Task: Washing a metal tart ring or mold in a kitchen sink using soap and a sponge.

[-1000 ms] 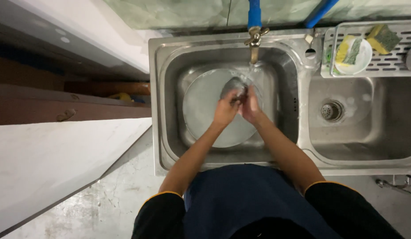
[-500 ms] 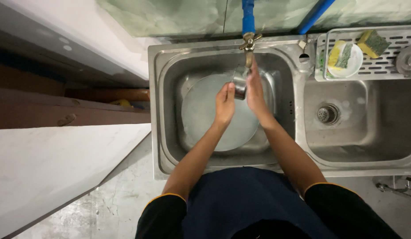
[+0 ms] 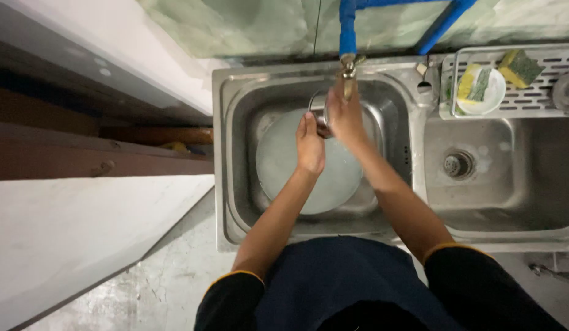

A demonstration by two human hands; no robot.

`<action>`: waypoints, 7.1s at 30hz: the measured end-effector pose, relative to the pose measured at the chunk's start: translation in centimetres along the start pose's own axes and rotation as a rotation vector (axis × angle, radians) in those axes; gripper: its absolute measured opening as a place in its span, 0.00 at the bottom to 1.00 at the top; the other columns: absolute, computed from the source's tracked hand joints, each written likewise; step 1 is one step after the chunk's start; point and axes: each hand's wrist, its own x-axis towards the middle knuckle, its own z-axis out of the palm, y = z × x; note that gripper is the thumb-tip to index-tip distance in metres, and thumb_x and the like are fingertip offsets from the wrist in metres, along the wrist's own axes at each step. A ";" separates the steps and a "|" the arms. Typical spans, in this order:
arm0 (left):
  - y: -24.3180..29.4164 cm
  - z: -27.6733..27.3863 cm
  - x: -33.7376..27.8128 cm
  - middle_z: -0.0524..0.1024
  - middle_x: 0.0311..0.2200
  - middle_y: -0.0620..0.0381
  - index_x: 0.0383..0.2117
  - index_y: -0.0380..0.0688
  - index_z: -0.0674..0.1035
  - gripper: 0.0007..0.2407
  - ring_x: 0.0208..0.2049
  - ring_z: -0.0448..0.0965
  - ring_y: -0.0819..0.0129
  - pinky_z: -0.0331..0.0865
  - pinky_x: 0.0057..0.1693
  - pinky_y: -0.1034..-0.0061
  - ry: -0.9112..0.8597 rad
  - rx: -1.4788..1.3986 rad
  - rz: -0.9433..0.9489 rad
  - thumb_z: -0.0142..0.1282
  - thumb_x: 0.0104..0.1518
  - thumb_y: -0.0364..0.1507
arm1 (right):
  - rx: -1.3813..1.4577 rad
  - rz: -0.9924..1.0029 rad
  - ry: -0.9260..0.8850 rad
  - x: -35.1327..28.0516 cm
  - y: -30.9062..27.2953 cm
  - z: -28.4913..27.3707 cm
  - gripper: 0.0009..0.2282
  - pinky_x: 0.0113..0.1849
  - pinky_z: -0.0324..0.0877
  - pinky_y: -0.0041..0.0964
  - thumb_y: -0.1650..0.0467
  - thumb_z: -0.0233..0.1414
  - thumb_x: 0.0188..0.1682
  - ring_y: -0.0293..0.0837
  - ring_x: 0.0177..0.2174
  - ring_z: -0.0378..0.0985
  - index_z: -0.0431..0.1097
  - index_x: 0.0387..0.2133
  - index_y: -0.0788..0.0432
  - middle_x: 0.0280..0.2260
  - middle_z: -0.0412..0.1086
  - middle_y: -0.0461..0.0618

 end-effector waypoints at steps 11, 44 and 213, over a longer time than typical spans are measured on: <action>2.3 0.3 0.1 0.72 0.28 0.64 0.34 0.44 0.75 0.14 0.31 0.68 0.77 0.66 0.41 0.76 -0.041 0.048 0.077 0.41 0.72 0.37 | -0.241 -0.294 0.084 -1.8 3.5 2.0 0.30 0.67 0.45 0.55 0.58 0.36 0.63 0.66 0.69 0.42 0.42 0.69 0.71 0.69 0.42 0.74; -1.8 -1.5 9.4 0.82 0.36 0.50 0.41 0.37 0.82 0.24 0.37 0.79 0.62 0.72 0.45 0.67 0.094 0.410 -0.284 0.38 0.72 0.46 | 1.006 0.360 -0.247 0.9 13.1 -3.9 0.14 0.33 0.67 0.33 0.59 0.48 0.63 0.36 0.30 0.70 0.70 0.50 0.56 0.33 0.69 0.40; 1.7 2.7 6.8 0.81 0.46 0.43 0.48 0.42 0.80 0.15 0.50 0.79 0.40 0.71 0.56 0.50 -0.083 1.191 0.275 0.47 0.69 0.39 | 1.539 0.329 -0.461 -2.2 0.9 -3.3 0.34 0.50 0.67 0.66 0.46 0.45 0.45 0.58 0.55 0.71 0.63 0.59 0.55 0.58 0.66 0.56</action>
